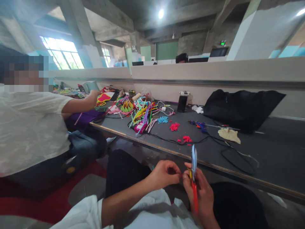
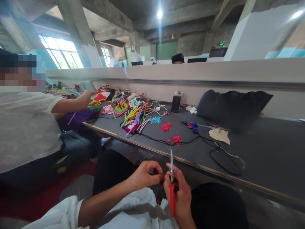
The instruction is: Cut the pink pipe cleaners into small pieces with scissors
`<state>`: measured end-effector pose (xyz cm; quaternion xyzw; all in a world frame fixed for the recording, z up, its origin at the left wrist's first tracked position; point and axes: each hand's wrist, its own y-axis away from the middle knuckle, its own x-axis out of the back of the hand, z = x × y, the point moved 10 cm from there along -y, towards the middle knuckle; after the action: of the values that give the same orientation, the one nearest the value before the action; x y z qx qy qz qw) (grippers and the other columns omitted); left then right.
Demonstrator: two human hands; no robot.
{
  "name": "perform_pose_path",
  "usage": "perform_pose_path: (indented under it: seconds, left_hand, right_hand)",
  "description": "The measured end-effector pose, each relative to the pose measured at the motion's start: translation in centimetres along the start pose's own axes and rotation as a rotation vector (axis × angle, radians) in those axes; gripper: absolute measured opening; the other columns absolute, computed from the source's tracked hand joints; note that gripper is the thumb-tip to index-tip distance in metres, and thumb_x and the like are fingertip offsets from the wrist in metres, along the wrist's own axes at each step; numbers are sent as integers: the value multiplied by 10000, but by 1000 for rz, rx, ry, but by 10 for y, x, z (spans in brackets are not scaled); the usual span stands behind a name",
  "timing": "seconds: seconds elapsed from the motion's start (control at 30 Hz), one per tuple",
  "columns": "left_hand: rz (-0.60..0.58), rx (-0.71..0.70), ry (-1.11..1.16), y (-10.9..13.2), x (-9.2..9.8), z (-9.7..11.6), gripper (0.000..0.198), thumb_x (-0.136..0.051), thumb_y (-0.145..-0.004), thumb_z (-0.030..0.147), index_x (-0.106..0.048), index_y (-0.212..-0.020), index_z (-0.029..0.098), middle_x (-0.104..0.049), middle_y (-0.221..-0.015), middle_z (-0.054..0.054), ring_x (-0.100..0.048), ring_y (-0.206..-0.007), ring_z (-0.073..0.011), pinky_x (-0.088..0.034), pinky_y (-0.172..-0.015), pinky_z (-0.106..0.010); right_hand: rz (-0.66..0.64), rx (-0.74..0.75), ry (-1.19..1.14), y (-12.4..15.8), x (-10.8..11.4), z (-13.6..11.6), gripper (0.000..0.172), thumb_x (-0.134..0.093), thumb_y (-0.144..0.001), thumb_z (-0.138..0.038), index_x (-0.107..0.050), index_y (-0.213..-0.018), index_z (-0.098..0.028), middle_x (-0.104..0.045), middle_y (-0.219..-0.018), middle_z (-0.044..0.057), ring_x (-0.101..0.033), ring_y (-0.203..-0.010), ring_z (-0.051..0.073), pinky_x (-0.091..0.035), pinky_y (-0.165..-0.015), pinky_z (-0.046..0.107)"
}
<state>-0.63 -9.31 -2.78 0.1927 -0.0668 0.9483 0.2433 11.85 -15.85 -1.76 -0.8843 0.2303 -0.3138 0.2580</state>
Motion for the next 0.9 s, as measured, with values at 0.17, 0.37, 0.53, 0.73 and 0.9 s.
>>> perform_pose_path:
  seconds: [0.17,0.37,0.53,0.73,0.9]
  left_hand:
    - [-96,185,279,-2,-12,-25,131,-682,-660,261,-656,-669,133,-557,-587,32,-438,-564,-88,-327,-554,-222]
    - [-130,262,537,-3,-14,-29,224,-774,-606,313,-653,-641,128,-581,-583,22,-453,-556,-84,-331,-580,-228]
    - [109,108,801,-11,20,-4,138,-767,-658,239,-692,-681,125,-632,-657,-8,-513,-633,-94,-379,-657,-221]
    - [298,-27,935,-13,40,19,104,-783,-681,213,-719,-732,149,-654,-718,1,-529,-669,-82,-401,-683,-205]
    - [326,-13,908,-12,37,21,121,-791,-682,235,-723,-734,149,-658,-718,-2,-535,-668,-89,-412,-678,-216]
  right_hand:
    - [-19,87,-52,-4,-2,-8,259,-536,-866,-270,-610,-1109,-219,-695,-954,14,-683,-756,130,-543,-686,206]
    - [-64,68,-39,-10,-5,-10,259,-539,-875,-294,-609,-1113,-223,-702,-978,14,-687,-760,132,-545,-695,216]
    - [32,23,50,-6,-6,0,305,-531,-887,-386,-620,-1103,-191,-719,-918,32,-689,-714,146,-548,-704,250]
    - [76,130,205,10,-17,0,336,-498,-907,-398,-611,-1120,-165,-715,-953,69,-680,-832,196,-525,-764,316]
    - [28,166,224,13,-20,7,358,-494,-910,-378,-575,-1189,-170,-690,-884,52,-652,-777,185,-511,-761,313]
